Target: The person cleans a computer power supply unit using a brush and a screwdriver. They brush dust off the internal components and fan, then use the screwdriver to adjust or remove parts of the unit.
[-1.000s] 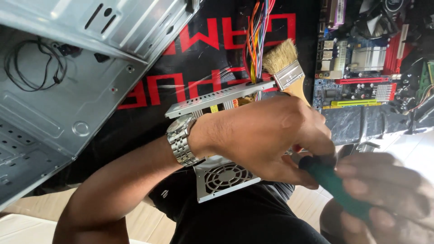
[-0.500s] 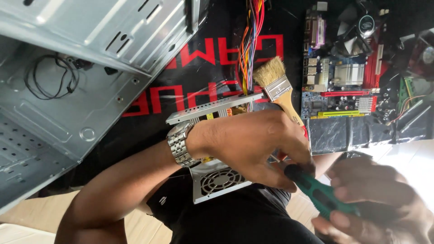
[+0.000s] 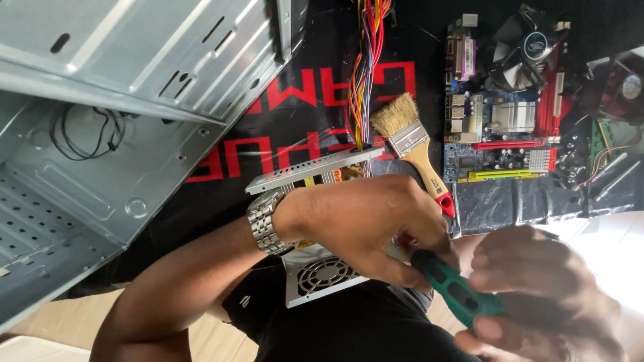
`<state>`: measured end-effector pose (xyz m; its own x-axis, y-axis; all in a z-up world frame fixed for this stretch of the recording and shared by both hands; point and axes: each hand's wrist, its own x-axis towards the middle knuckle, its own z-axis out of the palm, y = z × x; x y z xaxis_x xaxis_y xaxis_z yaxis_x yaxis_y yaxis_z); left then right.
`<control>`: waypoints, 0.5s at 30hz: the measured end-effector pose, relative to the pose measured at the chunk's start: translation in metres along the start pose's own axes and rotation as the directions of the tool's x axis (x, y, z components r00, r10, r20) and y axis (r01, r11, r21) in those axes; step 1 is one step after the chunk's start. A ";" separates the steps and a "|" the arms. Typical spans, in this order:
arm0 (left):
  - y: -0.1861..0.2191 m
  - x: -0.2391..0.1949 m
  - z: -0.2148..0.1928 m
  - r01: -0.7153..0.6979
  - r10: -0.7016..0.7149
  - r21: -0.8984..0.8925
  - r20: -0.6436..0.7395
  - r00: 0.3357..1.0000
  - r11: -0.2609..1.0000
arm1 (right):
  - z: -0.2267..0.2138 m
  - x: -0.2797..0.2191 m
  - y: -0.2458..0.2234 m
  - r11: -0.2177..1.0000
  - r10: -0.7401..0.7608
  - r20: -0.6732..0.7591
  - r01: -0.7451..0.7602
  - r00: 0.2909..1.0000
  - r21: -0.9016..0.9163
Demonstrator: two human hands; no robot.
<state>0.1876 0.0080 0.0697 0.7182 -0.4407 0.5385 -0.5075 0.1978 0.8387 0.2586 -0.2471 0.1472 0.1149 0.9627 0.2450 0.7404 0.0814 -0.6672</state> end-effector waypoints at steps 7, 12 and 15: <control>-0.005 -0.006 -0.001 0.030 -0.030 0.026 -0.006 1.000 0.999 | 0.013 -0.005 -0.006 0.997 0.078 -0.127 -0.079 0.989 -0.004; -0.002 -0.006 0.003 0.004 0.001 0.079 -0.062 0.998 0.997 | 0.009 0.006 -0.009 0.998 0.035 -0.080 -0.039 0.996 -0.049; 0.001 -0.003 0.004 0.003 0.003 0.079 -0.077 0.997 0.997 | 0.015 -0.001 -0.004 0.996 0.064 -0.150 -0.074 0.987 -0.058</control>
<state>0.1829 0.0061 0.0681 0.7512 -0.3709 0.5460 -0.5413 0.1271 0.8311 0.2458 -0.2442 0.1390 0.2606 0.9162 0.3044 0.7671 -0.0050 -0.6414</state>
